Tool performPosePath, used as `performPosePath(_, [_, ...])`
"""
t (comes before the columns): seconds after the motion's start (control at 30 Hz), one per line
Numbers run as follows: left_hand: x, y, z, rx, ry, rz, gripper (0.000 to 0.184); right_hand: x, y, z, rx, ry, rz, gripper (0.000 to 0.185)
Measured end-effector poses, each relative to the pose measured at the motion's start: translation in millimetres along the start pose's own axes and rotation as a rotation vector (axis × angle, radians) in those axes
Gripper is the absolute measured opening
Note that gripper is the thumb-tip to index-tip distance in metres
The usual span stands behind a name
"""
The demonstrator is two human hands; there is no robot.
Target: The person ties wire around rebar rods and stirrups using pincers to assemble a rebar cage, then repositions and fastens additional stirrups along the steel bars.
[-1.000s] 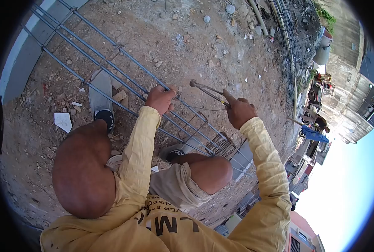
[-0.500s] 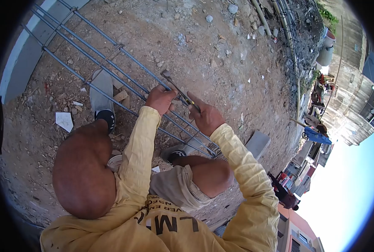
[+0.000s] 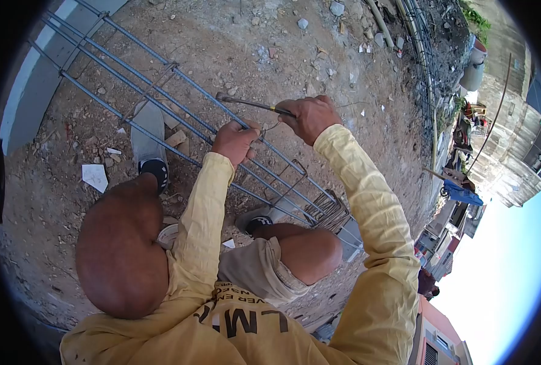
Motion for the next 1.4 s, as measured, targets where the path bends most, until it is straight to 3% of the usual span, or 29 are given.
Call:
performPosePath(0.2, [-0.7, -1.6, -0.1, -0.042, -0.041, 0.027, 0.022, 4.8, -7.3, -11.5, 0.018, 0.081, -0.008, 0.024])
performPosePath(0.33, [-2.2, 2.6, 1.2, -0.048, -0.041, 0.047, 0.022, -1.8, 24.0, -11.3, -0.165, -0.170, 0.132, 0.024])
performPosePath(0.43, [-5.0, 4.7, 3.5, -0.034, -0.038, 0.059, 0.022, -9.8, 26.0, -18.7, -0.102, -0.124, 0.263, 0.025])
performPosePath(0.53, [-2.8, 3.1, 1.1, -0.030, -0.010, 0.032, 0.021, -1.4, 15.9, -33.4, 0.007, 0.022, 0.291, 0.025])
performPosePath(0.73, [1.2, -4.5, -0.6, -0.010, -0.009, -0.006, 0.022, -7.0, -3.3, -20.9, 0.195, 0.025, 0.344, 0.026])
performPosePath(0.83, [2.2, -5.3, -2.4, -0.004, -0.014, -0.017, 0.022, -12.0, -18.3, -16.2, 0.207, -0.074, 0.343, 0.025])
performPosePath(1.03, [1.5, -1.2, 0.2, 0.003, -0.023, -0.001, 0.022, -29.6, -46.1, 2.8, -0.084, -0.423, 0.160, 0.028])
performPosePath(1.13, [2.7, -4.6, -0.3, 0.004, -0.024, 0.005, 0.022, -25.3, -52.9, 13.1, -0.027, -0.605, 0.236, 0.027])
performPosePath(1.23, [3.2, -6.4, -2.2, 0.012, -0.016, -0.010, 0.021, -2.3, -55.2, 20.1, -0.205, -0.882, 0.200, 0.026])
performPosePath(1.4, [2.4, -4.2, -1.3, 0.000, 0.008, -0.015, 0.021, 21.9, -45.9, 20.8, -0.143, -0.637, 0.806, 0.024])
Point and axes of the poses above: each hand's wrist, its own y-axis away from the middle knuckle, its own x-axis out of the back of the hand, z = x × y, the point moved 1 cm from there along -y, towards the middle knuckle, and after that the axes turned 15 degrees about x, right-handed, at the moved point
